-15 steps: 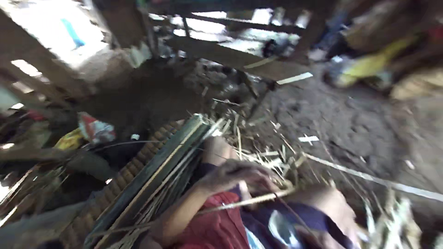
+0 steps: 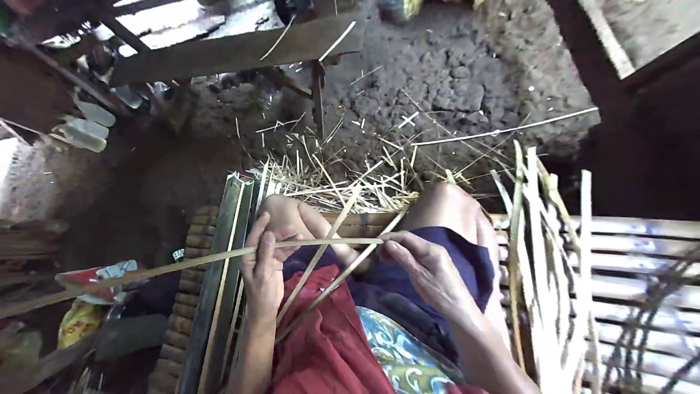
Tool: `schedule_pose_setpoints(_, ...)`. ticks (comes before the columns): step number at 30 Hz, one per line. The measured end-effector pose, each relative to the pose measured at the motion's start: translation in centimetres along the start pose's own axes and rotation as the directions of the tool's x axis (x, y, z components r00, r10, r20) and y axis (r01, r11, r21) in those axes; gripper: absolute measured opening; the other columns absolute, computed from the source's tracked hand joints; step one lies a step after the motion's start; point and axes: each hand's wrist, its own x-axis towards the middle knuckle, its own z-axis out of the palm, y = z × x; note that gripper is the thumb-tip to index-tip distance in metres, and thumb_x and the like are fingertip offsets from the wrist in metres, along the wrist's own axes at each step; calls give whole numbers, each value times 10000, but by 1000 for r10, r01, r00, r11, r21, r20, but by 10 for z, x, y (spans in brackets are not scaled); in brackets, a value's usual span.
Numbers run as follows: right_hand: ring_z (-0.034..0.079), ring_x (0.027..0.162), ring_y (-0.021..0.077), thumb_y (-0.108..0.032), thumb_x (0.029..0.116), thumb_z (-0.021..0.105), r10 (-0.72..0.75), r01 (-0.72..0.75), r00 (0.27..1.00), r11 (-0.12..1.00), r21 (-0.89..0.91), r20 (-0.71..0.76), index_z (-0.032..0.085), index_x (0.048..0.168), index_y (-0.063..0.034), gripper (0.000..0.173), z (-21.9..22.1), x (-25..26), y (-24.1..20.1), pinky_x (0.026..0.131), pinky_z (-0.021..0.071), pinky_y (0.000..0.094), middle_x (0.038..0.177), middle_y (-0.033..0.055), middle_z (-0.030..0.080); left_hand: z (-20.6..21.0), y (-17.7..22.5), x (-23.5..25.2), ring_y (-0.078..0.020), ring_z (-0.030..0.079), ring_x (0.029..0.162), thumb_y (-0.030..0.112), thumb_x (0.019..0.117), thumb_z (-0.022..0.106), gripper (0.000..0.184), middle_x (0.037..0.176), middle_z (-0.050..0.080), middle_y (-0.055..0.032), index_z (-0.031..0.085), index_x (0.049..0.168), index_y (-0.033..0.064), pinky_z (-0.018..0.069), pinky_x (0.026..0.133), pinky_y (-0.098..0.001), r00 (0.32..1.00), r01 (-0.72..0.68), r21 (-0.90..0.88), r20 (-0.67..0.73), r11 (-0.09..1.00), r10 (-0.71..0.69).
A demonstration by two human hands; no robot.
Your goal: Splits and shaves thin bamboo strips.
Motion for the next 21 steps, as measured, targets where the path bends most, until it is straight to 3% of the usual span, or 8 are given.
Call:
schedule_pose_setpoints(6, 593, 716, -76, -163, 1007, 535, 38, -40, 998, 999, 30, 59, 696, 980, -63, 192, 4, 2, -1, 672, 504, 107, 810, -88, 651, -7, -2, -27, -154, 771, 862, 19, 1066, 351, 324, 954, 787, 1, 564, 1300, 88, 641, 836, -331, 993, 68, 16, -101, 998, -67)
schedule_pose_setpoints(13, 638, 747, -68, -193, 1005, 576, 80, -100, 971, 992, 77, 227, 742, 1032, -64, 212, 7, -3, -2, 701, 546, 118, 854, -71, 705, -26, -5, -46, -143, 769, 897, 90, 1072, 465, 260, 984, 788, 36, 654, 1204, 211, 640, 850, -325, 992, -91, 91, -83, 992, 98)
schedule_pose_setpoints(15, 638, 738, -71, -182, 994, 608, 51, -70, 970, 995, 70, 239, 744, 1011, -62, 182, 11, -1, 0, 697, 550, 117, 851, -64, 711, -28, -3, -51, -148, 768, 915, 139, 1071, 499, 238, 1022, 787, 33, 634, 1258, 198, 637, 864, -332, 989, -95, 109, -107, 990, 107)
schedule_pose_setpoints(16, 639, 734, -66, -184, 986, 621, 32, -43, 973, 998, 45, 229, 745, 994, -64, 173, 13, 1, 1, 693, 551, 121, 849, -58, 711, -29, -2, -56, -151, 761, 957, 241, 1071, 521, 291, 1080, 779, 24, 565, 1348, 163, 626, 891, -330, 995, -39, 136, -83, 990, 51)
schedule_pose_setpoints(18, 649, 742, -38, -198, 975, 623, -11, 23, 981, 998, -62, 195, 748, 963, -74, 177, 15, 2, 5, 697, 556, 143, 852, -35, 712, -33, 2, -73, -185, 685, 1168, 551, 1034, 477, 770, 1285, 695, -79, 318, 1510, -33, 543, 1043, -363, 960, 179, 274, 162, 945, -229)
schedule_pose_setpoints(19, 652, 747, -11, -196, 962, 625, -37, 61, 983, 989, -132, 177, 751, 949, -71, 178, 15, 2, 6, 702, 553, 164, 853, -12, 712, -31, 3, -79, -199, 661, 1200, 576, 1044, 413, 840, 1300, 672, -155, 340, 1460, -150, 516, 1071, -373, 869, 250, 347, 331, 904, -368)
schedule_pose_setpoints(20, 660, 750, 16, -191, 949, 626, -64, 95, 984, 978, -185, 167, 755, 936, -67, 180, 15, 2, 6, 704, 555, 183, 853, 10, 714, -28, 5, -82, -192, 673, 1176, 527, 1071, 376, 779, 1251, 697, -182, 473, 1374, -184, 527, 1051, -365, 750, 222, 397, 514, 891, -416)
schedule_pose_setpoints(21, 661, 755, 22, -190, 942, 619, -91, 126, 982, 968, -218, 168, 757, 926, -69, 184, 14, 2, 6, 706, 552, 182, 855, 17, 714, -22, 8, -80, -148, 709, 1109, 448, 1085, 407, 653, 1159, 743, -153, 590, 1291, -144, 555, 1001, -324, 661, 145, 373, 652, 916, -370)
